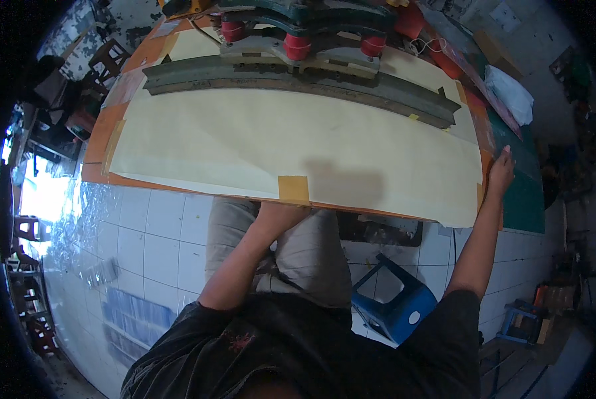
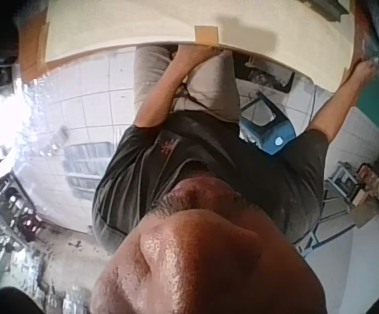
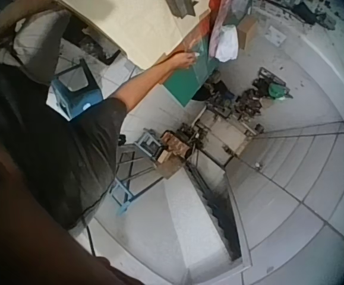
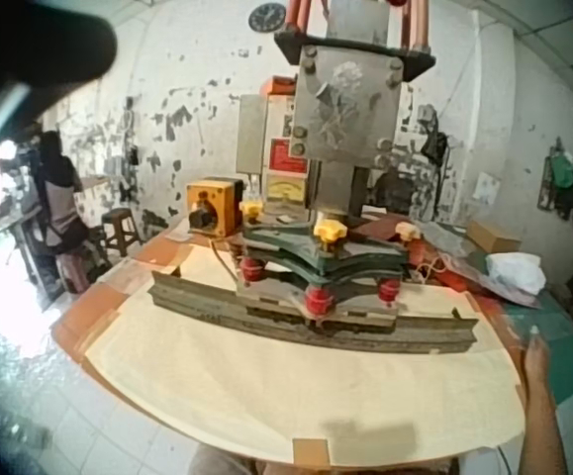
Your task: The person operates a large heat-sealing machine by aligning a sheet of material under the metal bar and then smoothing the material after the sealing process is complete.
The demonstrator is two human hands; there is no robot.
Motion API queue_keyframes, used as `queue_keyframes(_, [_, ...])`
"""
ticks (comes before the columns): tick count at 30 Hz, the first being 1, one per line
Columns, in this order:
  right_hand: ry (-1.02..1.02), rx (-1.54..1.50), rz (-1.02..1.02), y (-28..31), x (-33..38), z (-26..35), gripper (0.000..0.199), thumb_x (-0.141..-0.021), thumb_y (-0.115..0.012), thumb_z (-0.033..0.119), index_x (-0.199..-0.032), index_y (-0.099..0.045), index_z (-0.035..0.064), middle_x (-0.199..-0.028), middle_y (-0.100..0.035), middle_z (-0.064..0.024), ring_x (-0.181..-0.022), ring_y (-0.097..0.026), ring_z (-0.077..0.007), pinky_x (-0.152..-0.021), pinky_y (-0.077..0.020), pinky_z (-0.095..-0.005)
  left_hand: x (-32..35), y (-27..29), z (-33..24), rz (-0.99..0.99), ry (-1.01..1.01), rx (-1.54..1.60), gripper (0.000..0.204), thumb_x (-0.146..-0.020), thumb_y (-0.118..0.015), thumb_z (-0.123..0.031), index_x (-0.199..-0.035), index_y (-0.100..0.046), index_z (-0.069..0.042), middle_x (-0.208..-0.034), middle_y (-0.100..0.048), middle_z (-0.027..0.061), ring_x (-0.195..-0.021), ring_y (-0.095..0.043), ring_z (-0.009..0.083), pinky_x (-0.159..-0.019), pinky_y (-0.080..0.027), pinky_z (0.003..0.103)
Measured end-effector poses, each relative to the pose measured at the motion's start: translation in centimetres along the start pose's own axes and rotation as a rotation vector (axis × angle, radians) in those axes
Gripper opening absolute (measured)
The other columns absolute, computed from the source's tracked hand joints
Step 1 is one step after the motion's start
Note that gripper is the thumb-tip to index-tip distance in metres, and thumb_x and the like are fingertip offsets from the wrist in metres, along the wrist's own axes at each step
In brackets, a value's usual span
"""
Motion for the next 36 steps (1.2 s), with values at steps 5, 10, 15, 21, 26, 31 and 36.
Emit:
queue_keyframes(5, [-0.002,0.037,-0.008,-0.06,-0.12,-0.39,0.072,-0.105,-0.021,0.059,-0.149,-0.048,0.0088,-0.156,-0.043,-0.0163,-0.149,-0.029,-0.0401,-0.119,-0.02,-0.0616,0.02,0.11,-0.08,-0.008,-0.01,-0.026,0.012,-0.078,-0.069,-0.015,-0.087,-0.067,-0.008,-0.082,-0.067,0.0114,-0.077,-0.066,0.0335,-0.068,-0.053,0.047])
queue_keyframes(10, [0.023,0.032,-0.024,-0.14,-0.23,-0.52,0.071,-0.105,-0.022,0.059,-0.148,-0.049,0.009,-0.156,-0.043,-0.0161,-0.149,-0.029,-0.0396,-0.117,-0.0193,-0.0655,0.25,0.26,-0.01,-0.021,-0.023,-0.063,0.013,-0.076,-0.069,-0.014,-0.087,-0.067,-0.008,-0.082,-0.066,0.0122,-0.077,-0.066,0.0338,-0.068,-0.052,0.047])
queue_keyframes(15, [0.031,0.043,-0.052,0.03,-0.05,-0.34,0.07,-0.105,-0.023,0.059,-0.148,-0.049,0.0092,-0.156,-0.043,-0.0162,-0.149,-0.03,-0.0399,-0.116,-0.0185,-0.0682,0.38,0.09,0.18,0.013,0.005,-0.045,0.015,-0.075,-0.069,-0.014,-0.088,-0.066,-0.007,-0.083,-0.066,0.013,-0.077,-0.066,0.0343,-0.068,-0.052,0.048])
queue_keyframes(21, [0.003,0.062,-0.04,0.33,0.18,-0.02,0.072,-0.105,-0.022,0.06,-0.149,-0.047,0.0086,-0.156,-0.043,-0.0164,-0.149,-0.029,-0.0403,-0.116,-0.0172,-0.0686,0.48,0.06,0.24,-0.019,0.01,-0.01,0.014,-0.075,-0.068,-0.013,-0.088,-0.066,-0.007,-0.082,-0.066,0.0133,-0.075,-0.065,0.0354,-0.068,-0.052,0.048])
queue_keyframes(26, [0.003,0.052,-0.051,-0.04,-0.16,-0.5,0.073,-0.105,-0.022,0.061,-0.15,-0.046,0.0084,-0.157,-0.041,-0.0157,-0.15,-0.028,-0.0403,-0.117,-0.0155,-0.0689,0.41,-0.04,0.29,-0.015,0.001,-0.021,0.013,-0.075,-0.068,-0.012,-0.087,-0.065,-0.007,-0.082,-0.066,0.0129,-0.075,-0.065,0.0351,-0.068,-0.052,0.048])
queue_keyframes(31, [-0.002,0.052,-0.057,-0.1,-0.19,-0.81,0.074,-0.105,-0.021,0.061,-0.15,-0.046,0.0084,-0.158,-0.041,-0.0163,-0.15,-0.027,-0.04,-0.117,-0.0141,-0.0685,0.27,0.15,0.08,-0.028,-0.025,-0.059,0.014,-0.075,-0.068,-0.011,-0.087,-0.066,-0.007,-0.081,-0.065,0.0123,-0.074,-0.065,0.0345,-0.068,-0.052,0.047])
queue_keyframes(36, [-0.006,0.028,-0.044,-0.09,-0.3,-0.8,0.073,-0.105,-0.021,0.06,-0.149,-0.047,0.0084,-0.157,-0.042,-0.017,-0.15,-0.027,-0.0398,-0.117,-0.0151,-0.068,0.27,0.19,0.12,-0.031,-0.019,-0.013,0.014,-0.075,-0.068,-0.012,-0.089,-0.067,-0.008,-0.081,-0.065,0.0113,-0.076,-0.065,0.0329,-0.067,-0.052,0.045])
Point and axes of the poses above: each hand's wrist, its own x-axis away from the middle knuckle, its own y-axis out of the back of the hand, z = x × y, the point moved 3 cm from there along -x, towards the middle knuckle
